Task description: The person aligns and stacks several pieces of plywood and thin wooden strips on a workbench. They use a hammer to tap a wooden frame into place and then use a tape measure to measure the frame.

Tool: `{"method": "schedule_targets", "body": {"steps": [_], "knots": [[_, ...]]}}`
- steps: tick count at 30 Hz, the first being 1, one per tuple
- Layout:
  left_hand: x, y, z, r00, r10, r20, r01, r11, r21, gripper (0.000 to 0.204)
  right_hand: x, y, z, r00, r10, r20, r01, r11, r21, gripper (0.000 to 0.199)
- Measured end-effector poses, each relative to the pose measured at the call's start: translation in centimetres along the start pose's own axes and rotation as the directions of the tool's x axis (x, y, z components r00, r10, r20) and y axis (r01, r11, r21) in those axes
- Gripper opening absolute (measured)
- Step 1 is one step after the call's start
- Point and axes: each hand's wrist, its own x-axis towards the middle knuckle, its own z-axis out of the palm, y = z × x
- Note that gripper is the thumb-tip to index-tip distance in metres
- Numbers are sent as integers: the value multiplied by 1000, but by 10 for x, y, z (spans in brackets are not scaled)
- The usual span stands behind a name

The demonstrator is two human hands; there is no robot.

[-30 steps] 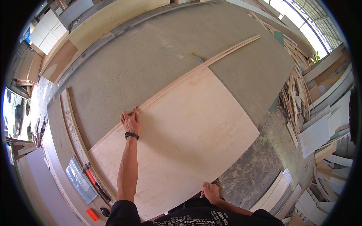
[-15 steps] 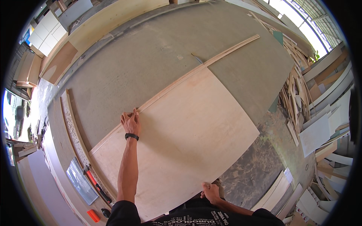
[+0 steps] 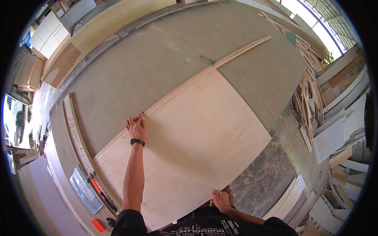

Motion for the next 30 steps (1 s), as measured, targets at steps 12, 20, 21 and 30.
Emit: {"method": "schedule_targets", "body": {"steps": [12, 20, 21, 30], "knots": [[2, 4, -4, 999, 5, -36, -5, 1000, -9, 33, -1, -4, 1, 1000, -6, 4, 6, 1000, 6, 47], [3, 2, -3, 1000, -5, -3, 5, 1000, -9, 35, -2, -6, 1, 1000, 13, 1, -13, 1000, 25, 47], [2, 1, -2, 1000, 6, -25, -6, 1000, -6, 34, -1, -6, 1, 1000, 9, 1, -9, 1000, 19, 47], [3, 3, -4, 1000, 5, -29, -5, 1000, -2, 33, -1, -4, 2, 1000, -1, -2, 1, 1000, 20, 47]]}}
